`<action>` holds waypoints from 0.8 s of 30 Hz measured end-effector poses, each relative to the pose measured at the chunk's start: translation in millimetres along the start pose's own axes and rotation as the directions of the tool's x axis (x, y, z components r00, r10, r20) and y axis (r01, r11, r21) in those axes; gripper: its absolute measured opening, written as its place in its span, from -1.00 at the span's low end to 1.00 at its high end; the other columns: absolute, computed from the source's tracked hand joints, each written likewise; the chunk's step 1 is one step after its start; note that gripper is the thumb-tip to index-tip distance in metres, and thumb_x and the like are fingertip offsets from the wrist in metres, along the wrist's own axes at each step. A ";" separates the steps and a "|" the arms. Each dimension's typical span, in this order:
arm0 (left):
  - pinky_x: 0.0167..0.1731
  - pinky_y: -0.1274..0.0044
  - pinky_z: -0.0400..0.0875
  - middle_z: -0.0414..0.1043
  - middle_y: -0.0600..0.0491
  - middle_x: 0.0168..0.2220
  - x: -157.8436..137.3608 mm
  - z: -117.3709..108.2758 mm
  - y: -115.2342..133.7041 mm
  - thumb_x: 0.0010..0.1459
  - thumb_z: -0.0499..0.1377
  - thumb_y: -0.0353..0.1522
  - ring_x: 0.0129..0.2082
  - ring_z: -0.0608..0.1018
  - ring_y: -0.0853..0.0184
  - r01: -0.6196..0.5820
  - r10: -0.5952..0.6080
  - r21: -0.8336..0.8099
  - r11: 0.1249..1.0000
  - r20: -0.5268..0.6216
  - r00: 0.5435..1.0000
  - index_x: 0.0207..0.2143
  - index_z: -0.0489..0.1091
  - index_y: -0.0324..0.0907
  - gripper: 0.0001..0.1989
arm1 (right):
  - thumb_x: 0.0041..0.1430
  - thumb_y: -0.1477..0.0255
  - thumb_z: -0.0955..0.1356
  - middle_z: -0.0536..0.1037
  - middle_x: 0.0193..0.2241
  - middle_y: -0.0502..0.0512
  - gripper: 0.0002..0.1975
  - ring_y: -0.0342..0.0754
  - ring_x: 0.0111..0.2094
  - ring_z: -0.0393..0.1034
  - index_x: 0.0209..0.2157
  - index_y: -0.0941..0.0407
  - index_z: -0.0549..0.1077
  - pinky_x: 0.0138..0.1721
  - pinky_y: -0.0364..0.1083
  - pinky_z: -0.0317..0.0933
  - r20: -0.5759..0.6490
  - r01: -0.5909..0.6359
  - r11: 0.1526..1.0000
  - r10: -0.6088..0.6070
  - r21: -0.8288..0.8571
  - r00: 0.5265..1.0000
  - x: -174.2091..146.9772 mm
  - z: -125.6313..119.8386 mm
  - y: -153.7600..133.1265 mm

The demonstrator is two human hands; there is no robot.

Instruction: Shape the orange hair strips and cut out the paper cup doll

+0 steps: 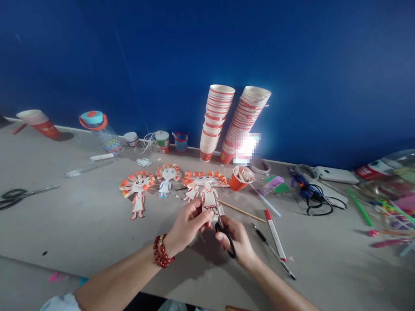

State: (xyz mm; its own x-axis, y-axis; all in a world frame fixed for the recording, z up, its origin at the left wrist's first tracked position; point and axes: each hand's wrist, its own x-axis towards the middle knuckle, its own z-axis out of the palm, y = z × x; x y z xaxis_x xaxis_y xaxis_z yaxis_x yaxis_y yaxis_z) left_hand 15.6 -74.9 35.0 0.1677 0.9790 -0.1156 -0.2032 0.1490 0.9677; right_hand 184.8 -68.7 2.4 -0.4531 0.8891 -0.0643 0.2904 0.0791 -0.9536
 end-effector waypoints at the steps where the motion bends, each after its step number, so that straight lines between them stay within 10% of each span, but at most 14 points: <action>1: -0.60 0.64 0.20 0.32 0.13 -0.57 -0.1 0.0 0.0 0.12 0.14 -0.24 -0.56 0.41 0.43 0.001 -0.001 -0.002 1.000 -0.001 1.000 -0.30 0.32 -0.22 -0.79 | -0.12 -0.24 0.23 0.14 -0.66 -0.10 -0.36 -0.20 -0.63 0.04 -0.53 0.12 0.20 -0.63 -0.20 -0.08 -0.002 0.001 1.000 -0.001 -0.006 1.000 -0.1 0.1 0.1; 24: -0.38 0.62 0.24 0.27 0.13 -0.46 3.8 -3.8 9.8 0.12 0.14 -0.31 -0.43 0.31 0.44 -0.098 0.095 -0.035 0.995 -0.094 0.991 -0.37 0.33 -0.20 -0.87 | -0.08 -0.17 0.29 0.11 -0.65 -0.12 -0.41 -0.22 -0.62 0.01 -0.57 0.11 0.16 -0.61 -0.20 -0.13 0.051 0.045 0.997 -0.042 -0.061 0.998 0.9 -5.9 -4.0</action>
State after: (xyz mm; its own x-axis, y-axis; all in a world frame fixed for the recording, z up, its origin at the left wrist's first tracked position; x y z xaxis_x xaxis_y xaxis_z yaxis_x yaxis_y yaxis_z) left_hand 10.6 -69.2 43.1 0.0567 0.9974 -0.0439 -0.2525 0.0569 0.9659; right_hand 188.2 -65.6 7.9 -0.5073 0.8609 -0.0389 0.3206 0.1466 -0.9358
